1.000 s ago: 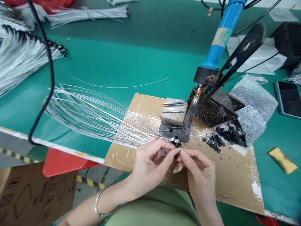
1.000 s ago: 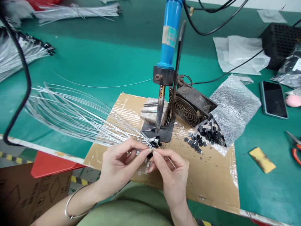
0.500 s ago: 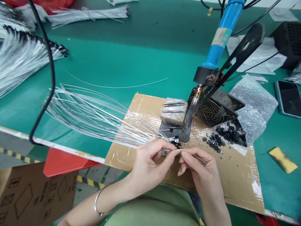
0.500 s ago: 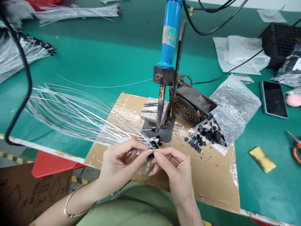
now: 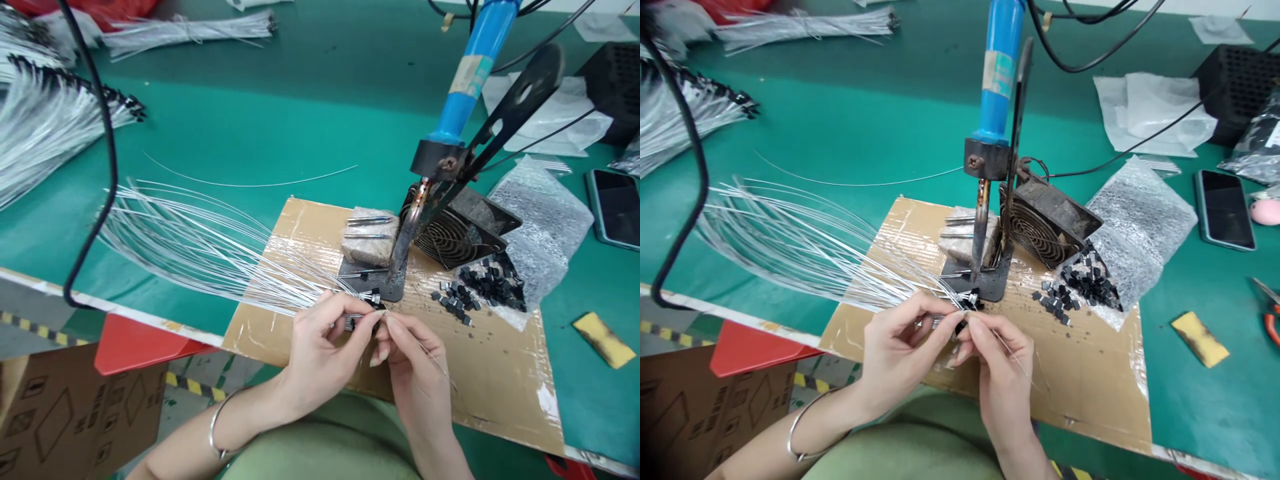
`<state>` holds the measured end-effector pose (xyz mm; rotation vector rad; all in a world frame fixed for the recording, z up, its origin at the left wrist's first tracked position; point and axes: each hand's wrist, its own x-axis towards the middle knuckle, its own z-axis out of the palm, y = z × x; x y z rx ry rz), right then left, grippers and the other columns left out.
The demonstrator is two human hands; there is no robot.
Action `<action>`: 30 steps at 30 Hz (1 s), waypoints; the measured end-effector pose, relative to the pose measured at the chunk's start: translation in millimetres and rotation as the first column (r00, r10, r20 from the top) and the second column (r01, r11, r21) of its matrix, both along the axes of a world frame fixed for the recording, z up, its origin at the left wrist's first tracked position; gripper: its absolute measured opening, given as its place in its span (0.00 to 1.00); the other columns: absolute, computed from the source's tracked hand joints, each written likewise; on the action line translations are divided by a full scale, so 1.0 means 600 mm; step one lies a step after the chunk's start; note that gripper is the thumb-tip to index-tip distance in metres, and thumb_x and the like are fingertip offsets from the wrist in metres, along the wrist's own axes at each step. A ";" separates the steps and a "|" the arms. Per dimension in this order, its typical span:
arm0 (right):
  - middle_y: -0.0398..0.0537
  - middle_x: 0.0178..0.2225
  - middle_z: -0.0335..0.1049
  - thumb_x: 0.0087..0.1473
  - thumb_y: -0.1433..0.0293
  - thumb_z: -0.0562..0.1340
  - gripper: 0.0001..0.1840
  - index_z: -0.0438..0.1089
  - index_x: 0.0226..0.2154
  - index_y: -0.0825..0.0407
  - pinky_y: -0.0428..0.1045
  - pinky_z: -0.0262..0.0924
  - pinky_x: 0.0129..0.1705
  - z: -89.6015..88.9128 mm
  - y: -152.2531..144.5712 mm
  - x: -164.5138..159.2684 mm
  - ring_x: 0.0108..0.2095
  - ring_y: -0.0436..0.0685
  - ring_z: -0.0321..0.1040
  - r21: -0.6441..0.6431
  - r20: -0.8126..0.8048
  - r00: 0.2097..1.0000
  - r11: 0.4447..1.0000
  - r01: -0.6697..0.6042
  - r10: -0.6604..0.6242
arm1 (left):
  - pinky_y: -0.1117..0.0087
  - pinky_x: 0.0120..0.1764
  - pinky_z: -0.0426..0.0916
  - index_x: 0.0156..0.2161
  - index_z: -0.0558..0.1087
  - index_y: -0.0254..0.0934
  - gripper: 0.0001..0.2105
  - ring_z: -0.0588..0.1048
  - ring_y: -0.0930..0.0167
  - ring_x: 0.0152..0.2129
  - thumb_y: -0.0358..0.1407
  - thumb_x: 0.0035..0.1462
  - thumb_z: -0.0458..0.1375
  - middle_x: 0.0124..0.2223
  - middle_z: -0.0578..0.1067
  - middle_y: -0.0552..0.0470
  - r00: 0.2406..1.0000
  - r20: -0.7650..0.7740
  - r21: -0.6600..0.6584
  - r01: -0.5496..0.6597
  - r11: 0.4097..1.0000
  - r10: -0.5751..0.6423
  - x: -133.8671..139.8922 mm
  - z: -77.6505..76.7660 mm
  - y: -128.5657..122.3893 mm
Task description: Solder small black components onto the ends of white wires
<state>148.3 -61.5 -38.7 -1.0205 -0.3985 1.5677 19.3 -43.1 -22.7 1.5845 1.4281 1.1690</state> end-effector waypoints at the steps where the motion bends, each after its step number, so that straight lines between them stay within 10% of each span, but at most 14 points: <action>1: 0.41 0.22 0.77 0.50 0.60 0.81 0.09 0.87 0.30 0.46 0.37 0.71 0.26 -0.001 -0.001 -0.003 0.18 0.44 0.70 -0.001 -0.006 1.000 1.000 0.011 -0.011 | 0.73 0.19 0.51 0.32 0.78 0.37 0.07 0.56 0.79 0.15 0.26 0.63 0.63 0.20 0.73 0.61 1.000 0.001 0.000 -0.011 1.000 0.011 0.001 0.001 0.000; 30: 0.45 0.25 0.81 0.52 0.59 0.80 0.10 0.88 0.32 0.47 0.42 0.74 0.27 -0.006 -0.005 -0.003 0.21 0.48 0.73 -0.018 0.015 1.000 1.000 0.014 -0.013 | 0.74 0.20 0.52 0.30 0.80 0.38 0.08 0.57 0.77 0.17 0.28 0.62 0.64 0.21 0.74 0.58 0.999 -0.002 -0.019 -0.037 0.999 0.037 0.002 -0.002 0.000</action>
